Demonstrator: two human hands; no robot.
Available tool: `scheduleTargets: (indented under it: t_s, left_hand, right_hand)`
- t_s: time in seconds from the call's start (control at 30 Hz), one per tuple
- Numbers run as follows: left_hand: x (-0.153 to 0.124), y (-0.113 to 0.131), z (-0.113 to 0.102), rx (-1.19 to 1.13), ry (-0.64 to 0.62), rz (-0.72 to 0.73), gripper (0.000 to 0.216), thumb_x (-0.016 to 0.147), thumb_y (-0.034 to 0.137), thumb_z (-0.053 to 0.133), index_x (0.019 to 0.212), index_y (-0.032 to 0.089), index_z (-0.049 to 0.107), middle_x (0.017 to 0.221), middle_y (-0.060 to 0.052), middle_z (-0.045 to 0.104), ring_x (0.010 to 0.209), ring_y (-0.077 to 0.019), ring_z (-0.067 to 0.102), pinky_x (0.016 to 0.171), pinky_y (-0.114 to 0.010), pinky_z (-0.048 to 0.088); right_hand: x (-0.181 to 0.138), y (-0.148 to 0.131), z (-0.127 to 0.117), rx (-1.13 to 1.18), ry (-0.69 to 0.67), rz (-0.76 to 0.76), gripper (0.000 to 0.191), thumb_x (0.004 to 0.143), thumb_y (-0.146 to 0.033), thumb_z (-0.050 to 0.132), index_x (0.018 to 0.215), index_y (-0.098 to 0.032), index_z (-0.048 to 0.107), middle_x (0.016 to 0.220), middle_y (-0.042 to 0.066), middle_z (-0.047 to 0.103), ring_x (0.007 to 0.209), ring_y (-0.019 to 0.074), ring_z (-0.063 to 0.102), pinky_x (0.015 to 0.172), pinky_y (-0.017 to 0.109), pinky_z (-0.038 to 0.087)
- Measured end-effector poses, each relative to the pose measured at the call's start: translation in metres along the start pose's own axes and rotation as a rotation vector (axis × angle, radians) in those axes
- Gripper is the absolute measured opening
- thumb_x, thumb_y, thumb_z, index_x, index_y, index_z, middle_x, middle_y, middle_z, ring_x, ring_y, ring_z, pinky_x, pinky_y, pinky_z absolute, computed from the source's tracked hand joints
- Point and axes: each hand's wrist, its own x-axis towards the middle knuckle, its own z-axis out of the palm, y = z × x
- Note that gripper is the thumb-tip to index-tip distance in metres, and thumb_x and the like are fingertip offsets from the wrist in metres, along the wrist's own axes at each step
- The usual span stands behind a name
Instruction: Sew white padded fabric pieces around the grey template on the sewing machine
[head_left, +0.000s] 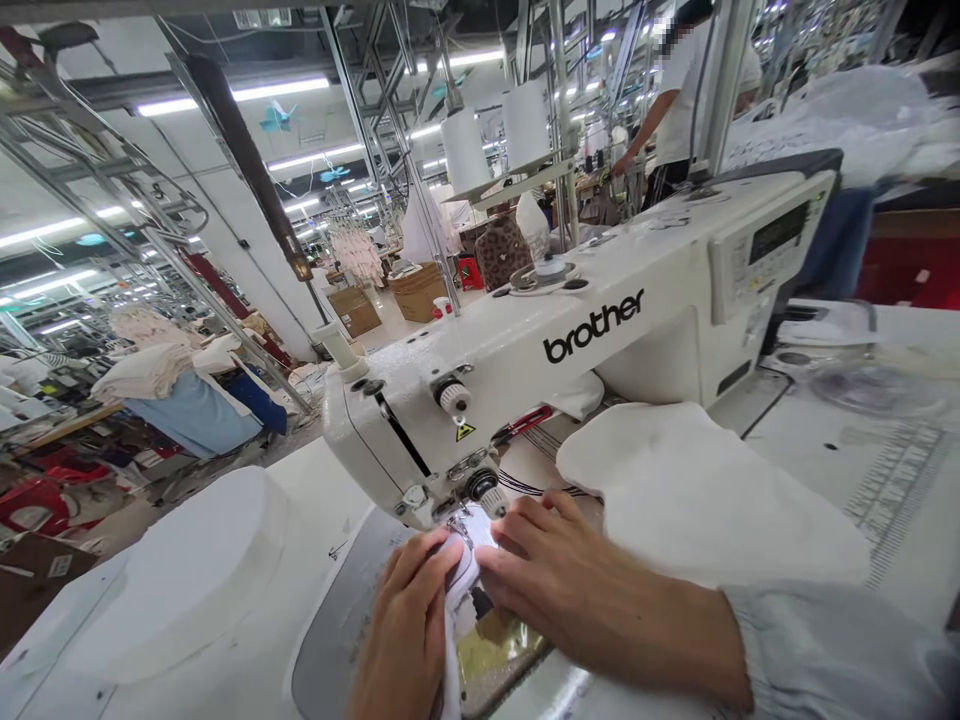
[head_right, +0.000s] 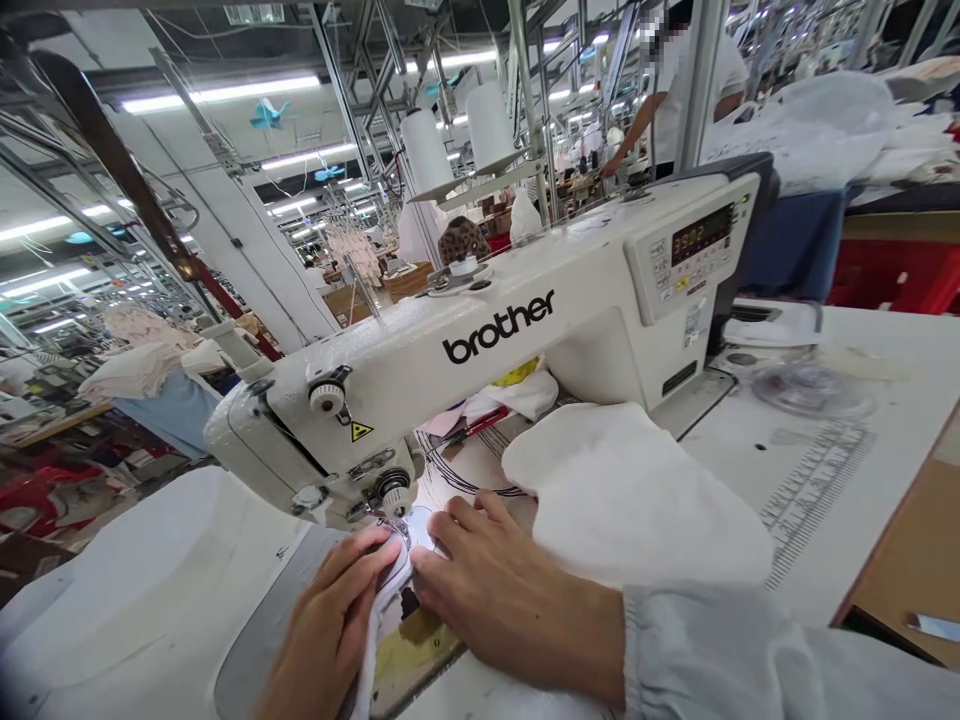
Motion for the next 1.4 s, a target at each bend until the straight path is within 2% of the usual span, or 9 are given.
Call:
scheduleTargets:
  t_s: [0.27,0.6,0.77,0.87,1.0,1.1,1.2,1.3,1.4]
  left_hand:
    - [0.007,-0.002,-0.019,0.094,-0.09,0.196,0.033,0.094,0.015,0.044,0.119,0.028,0.062,0.123,0.002,0.07,0.112,-0.0139,0.066,0.086,-0.029,0.057]
    - [-0.006,-0.004,-0.005,0.205,-0.122,0.034,0.035,0.096,0.018,0.04,0.117,0.033,0.064,0.128,0.002,0.067,0.116,-0.0157,0.065,0.087,-0.033,0.059]
    - [-0.003,-0.004,-0.014,0.169,-0.22,0.073,0.047,0.093,0.014,0.039,0.13,0.035,0.059,0.134,0.001,0.064,0.121,-0.0169,0.062,0.088,-0.033,0.057]
    - [-0.008,-0.002,-0.01,0.189,-0.19,0.066,0.056,0.09,0.01,0.036,0.138,0.035,0.052,0.139,0.0,0.06,0.128,-0.018,0.056,0.096,-0.037,0.052]
    - [-0.016,0.004,0.001,0.289,-0.189,-0.029,0.053,0.089,0.009,0.035,0.132,0.032,0.057,0.142,0.001,0.057,0.13,-0.02,0.055,0.095,-0.043,0.052]
    - [-0.018,0.006,0.006,0.325,-0.181,0.007,0.049,0.091,0.011,0.036,0.13,0.031,0.059,0.142,0.001,0.056,0.128,-0.0188,0.056,0.092,-0.039,0.055]
    - [-0.016,0.004,0.003,0.33,-0.157,-0.002,0.047,0.094,0.013,0.035,0.131,0.029,0.059,0.141,0.001,0.058,0.129,-0.0169,0.056,0.092,-0.034,0.055]
    - [-0.01,0.004,-0.007,0.293,-0.199,0.056,0.046,0.094,0.016,0.037,0.134,0.03,0.057,0.139,0.001,0.06,0.125,-0.0154,0.059,0.088,-0.03,0.055]
    - [-0.007,0.009,-0.012,0.291,-0.191,0.047,0.046,0.096,0.019,0.034,0.136,0.031,0.055,0.137,0.0,0.062,0.122,-0.0153,0.06,0.088,-0.033,0.053]
  right_hand:
    - [-0.001,0.001,0.005,0.026,-0.005,-0.041,0.005,0.1,-0.018,0.05,0.099,-0.022,0.053,0.104,0.003,0.055,0.095,0.0223,0.045,0.081,0.038,0.03]
    - [-0.001,-0.001,0.005,0.007,0.01,0.022,0.014,0.105,-0.025,0.04,0.101,-0.022,0.053,0.105,0.005,0.055,0.099,0.0248,0.046,0.083,0.04,0.031]
    - [-0.001,0.0,0.004,0.015,0.006,-0.018,0.011,0.103,-0.021,0.043,0.098,-0.021,0.053,0.103,0.004,0.056,0.095,0.0229,0.047,0.082,0.039,0.032]
    - [-0.001,0.0,0.003,0.023,0.01,-0.026,0.011,0.103,-0.021,0.044,0.097,-0.021,0.053,0.103,0.003,0.056,0.095,0.0224,0.046,0.081,0.038,0.032]
    - [0.0,0.001,0.002,0.019,0.013,-0.033,0.012,0.103,-0.019,0.044,0.095,-0.02,0.053,0.101,0.003,0.057,0.093,0.022,0.047,0.079,0.038,0.031]
    - [0.0,-0.001,0.003,0.024,0.031,-0.061,0.014,0.102,-0.018,0.044,0.091,-0.019,0.054,0.097,0.003,0.058,0.089,0.0212,0.047,0.077,0.037,0.03]
    - [-0.002,-0.006,0.0,0.052,0.057,-0.093,0.017,0.104,-0.026,0.045,0.092,-0.019,0.056,0.095,0.002,0.06,0.088,0.0203,0.049,0.079,0.037,0.031]
    - [-0.006,-0.013,-0.008,0.122,0.013,-0.203,0.017,0.103,-0.034,0.049,0.101,-0.019,0.057,0.098,0.002,0.061,0.088,0.0189,0.051,0.082,0.035,0.033]
    - [-0.009,-0.017,-0.016,0.157,-0.039,-0.305,0.011,0.103,-0.027,0.05,0.106,-0.019,0.057,0.103,0.002,0.061,0.089,0.0177,0.051,0.083,0.033,0.034]
